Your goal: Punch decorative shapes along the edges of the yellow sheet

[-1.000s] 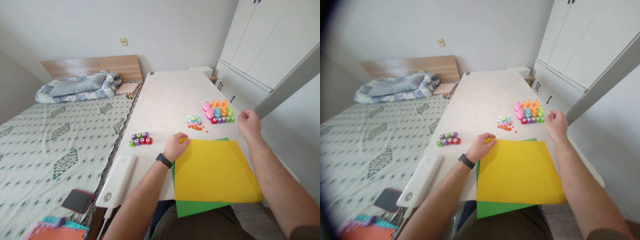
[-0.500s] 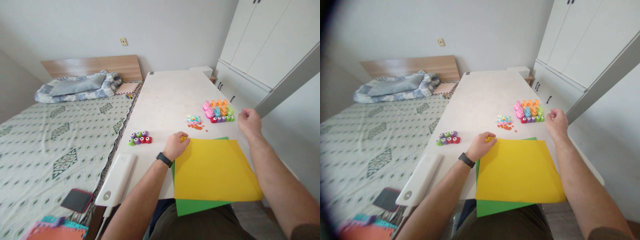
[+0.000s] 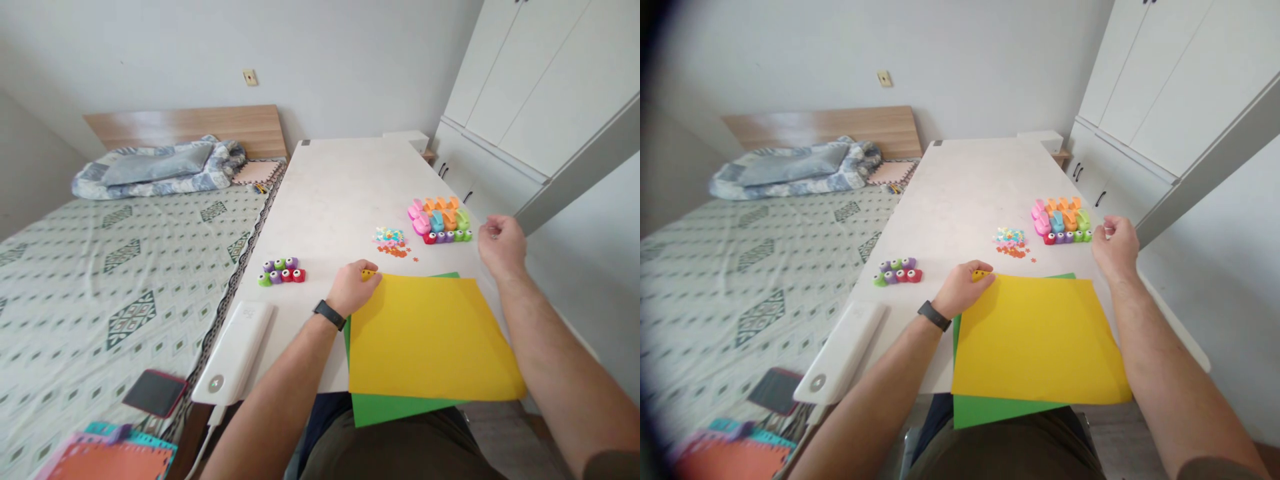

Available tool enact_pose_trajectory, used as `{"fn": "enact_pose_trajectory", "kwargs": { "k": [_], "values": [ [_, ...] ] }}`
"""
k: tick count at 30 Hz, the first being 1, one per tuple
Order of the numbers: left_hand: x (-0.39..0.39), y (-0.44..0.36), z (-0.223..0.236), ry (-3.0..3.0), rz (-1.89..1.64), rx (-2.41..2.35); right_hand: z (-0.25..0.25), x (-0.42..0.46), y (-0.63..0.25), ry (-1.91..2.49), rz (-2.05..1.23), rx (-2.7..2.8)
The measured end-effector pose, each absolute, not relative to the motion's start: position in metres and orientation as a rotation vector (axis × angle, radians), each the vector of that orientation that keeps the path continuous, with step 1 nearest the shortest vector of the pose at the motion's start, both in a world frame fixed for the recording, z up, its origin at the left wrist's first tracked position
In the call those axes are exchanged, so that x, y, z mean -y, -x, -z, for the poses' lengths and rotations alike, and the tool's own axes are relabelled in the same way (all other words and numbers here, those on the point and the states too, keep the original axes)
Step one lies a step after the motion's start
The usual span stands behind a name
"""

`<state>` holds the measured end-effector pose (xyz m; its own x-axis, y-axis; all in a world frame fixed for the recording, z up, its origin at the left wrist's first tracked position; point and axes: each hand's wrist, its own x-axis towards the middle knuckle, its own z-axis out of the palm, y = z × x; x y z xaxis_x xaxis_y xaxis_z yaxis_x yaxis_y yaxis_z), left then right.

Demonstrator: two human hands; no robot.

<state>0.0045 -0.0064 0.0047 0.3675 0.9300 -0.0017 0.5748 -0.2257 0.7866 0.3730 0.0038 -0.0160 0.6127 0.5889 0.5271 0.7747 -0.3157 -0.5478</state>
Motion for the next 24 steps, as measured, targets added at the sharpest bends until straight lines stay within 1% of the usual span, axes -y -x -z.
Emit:
{"fn": "enact_pose_trajectory", "kwargs": {
  "k": [8,24],
  "values": [
    [0.0058,-0.0042,-0.0047,-1.930,-0.637,-1.292,0.0112,-0.0011,-0.3705,2.028,0.269,1.054],
    [0.0053,-0.0042,-0.0055,-1.937,-0.631,-1.296,0.0190,-0.0046,-0.3760,1.984,0.274,1.048]
  ]
}}
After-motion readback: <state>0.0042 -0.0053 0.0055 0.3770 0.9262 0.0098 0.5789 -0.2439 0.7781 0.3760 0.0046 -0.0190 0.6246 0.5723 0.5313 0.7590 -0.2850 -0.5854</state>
